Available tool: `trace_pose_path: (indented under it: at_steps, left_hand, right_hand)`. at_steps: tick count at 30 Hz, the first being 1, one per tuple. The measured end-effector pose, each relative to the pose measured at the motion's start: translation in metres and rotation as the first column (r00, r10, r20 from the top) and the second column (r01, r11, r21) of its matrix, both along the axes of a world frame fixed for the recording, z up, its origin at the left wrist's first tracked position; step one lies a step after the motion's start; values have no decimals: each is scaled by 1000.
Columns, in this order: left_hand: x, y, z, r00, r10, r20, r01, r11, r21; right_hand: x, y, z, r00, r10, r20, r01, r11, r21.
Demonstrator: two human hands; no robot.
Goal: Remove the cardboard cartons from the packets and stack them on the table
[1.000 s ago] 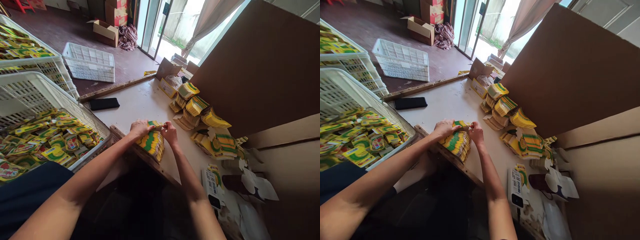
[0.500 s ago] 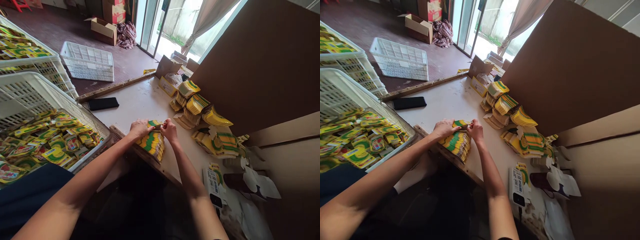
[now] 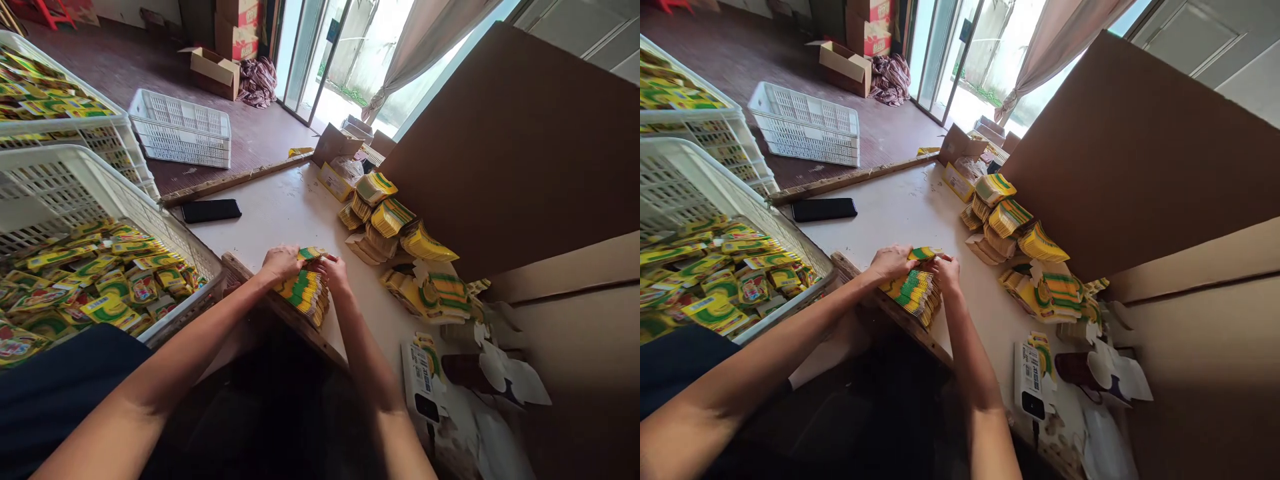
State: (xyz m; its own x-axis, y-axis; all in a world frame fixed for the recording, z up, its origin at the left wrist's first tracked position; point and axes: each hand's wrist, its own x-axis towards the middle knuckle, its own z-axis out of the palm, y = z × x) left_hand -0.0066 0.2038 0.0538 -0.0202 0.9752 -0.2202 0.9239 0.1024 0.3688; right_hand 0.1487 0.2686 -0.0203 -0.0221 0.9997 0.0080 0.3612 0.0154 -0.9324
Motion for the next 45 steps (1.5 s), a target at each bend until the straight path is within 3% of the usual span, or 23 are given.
trace_pose_path:
  at_steps: [5,13,19,29,32,36,45]
  left_hand:
    - [0,1,-1,1000,8,0,-8,1000,4]
    - [3,1,0,997,82,7,-82,997,0]
    - [4,4,1,992,123,21,-123,992,-25]
    - [4,1,1,995,99,-2,-99,995,-30]
    - [4,0,2,997,78,-22,-79,997,-28]
    - [4,0,1,997,59,-45,-60,998,-33]
    - [5,1,1,997,70,-32,-71,997,-43]
  right_hand:
    - [-6,-2,-4,999,-12,-40,10,999,-41]
    - [16,2,14,989,50,138,-51,999,5]
    - [39,-8,29,961,191,200,-202,979,34]
    - [69,-44,30,896,429,111,-424,903,-70]
    - [70,-38,29,916,392,82,-391,920,-30]
    - [61,-18,27,963,247,105,-258,960,108]
    - [41,-16,23,926,137,352,-241,932,272]
